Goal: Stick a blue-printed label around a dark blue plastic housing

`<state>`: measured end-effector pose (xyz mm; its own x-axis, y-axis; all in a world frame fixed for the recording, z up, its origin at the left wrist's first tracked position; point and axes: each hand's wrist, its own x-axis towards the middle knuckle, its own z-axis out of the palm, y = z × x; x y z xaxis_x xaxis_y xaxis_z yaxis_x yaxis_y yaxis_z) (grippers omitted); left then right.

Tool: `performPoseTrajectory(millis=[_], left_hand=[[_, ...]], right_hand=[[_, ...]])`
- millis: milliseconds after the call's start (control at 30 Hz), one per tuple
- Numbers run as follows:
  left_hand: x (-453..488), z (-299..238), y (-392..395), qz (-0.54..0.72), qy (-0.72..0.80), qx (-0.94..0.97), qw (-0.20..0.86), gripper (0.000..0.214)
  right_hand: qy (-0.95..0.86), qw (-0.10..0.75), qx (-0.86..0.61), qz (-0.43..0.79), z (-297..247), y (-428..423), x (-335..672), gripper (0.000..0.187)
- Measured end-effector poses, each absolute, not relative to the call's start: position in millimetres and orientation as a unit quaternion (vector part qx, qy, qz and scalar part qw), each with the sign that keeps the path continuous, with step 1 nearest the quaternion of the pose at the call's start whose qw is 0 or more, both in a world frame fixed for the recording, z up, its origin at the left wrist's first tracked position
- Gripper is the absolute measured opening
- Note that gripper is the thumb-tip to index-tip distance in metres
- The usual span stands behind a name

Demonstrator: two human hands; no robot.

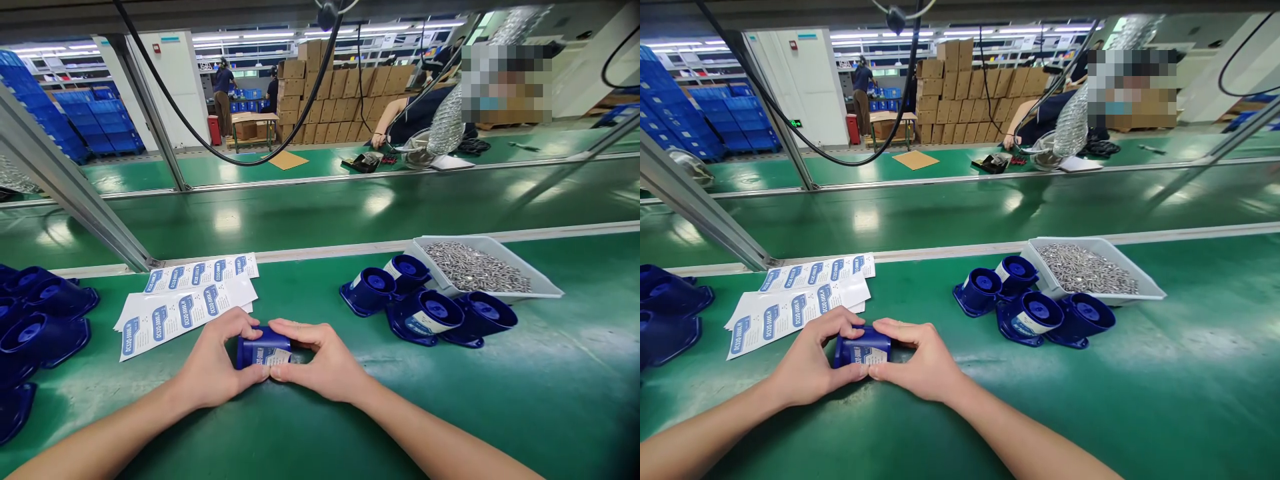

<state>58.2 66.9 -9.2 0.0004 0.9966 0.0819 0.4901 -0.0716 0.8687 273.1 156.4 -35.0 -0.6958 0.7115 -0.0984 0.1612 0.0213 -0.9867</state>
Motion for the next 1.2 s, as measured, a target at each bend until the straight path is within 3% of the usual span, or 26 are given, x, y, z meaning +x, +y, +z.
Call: performPoseTrajectory(millis=[167, 400, 533, 667, 767, 833, 933, 1067, 1200], left_hand=[[58, -7, 67, 0.392, 0.596, 0.617, 0.333, 0.029], [60, -5, 69, 0.396, 0.604, 0.604, 0.339, 0.023], [59, -4, 70, 0.391, 0.620, 0.553, 0.396, 0.050], [54, -3, 71, 0.380, 0.614, 0.550, 0.420, 0.055], [50, 1, 69, 0.299, 0.606, 0.582, 0.452, 0.091], [48, 4, 68, 0.233, 0.603, 0.607, 0.461, 0.109], [49, 3, 67, 0.216, 0.615, 0.629, 0.425, 0.084], [50, -3, 66, 0.231, 0.615, 0.657, 0.369, 0.060], [49, -7, 66, 0.259, 0.585, 0.680, 0.358, 0.054]], right_hand=[[-0.657, 0.214, -0.332, 0.642, -33, 155, 272, 0.075], [-0.567, 0.217, -0.348, 0.714, -39, 151, 269, 0.060], [-0.571, 0.218, -0.350, 0.710, -39, 152, 269, 0.063], [-0.656, 0.216, -0.300, 0.658, -37, 156, 270, 0.073], [-0.723, 0.220, -0.254, 0.604, -37, 159, 271, 0.083], [-0.748, 0.228, -0.233, 0.578, -37, 160, 271, 0.080], [-0.764, 0.236, -0.223, 0.557, -39, 159, 271, 0.077], [-0.801, 0.223, -0.226, 0.507, -43, 156, 272, 0.093], [-0.808, 0.231, -0.250, 0.481, -46, 154, 272, 0.076]])
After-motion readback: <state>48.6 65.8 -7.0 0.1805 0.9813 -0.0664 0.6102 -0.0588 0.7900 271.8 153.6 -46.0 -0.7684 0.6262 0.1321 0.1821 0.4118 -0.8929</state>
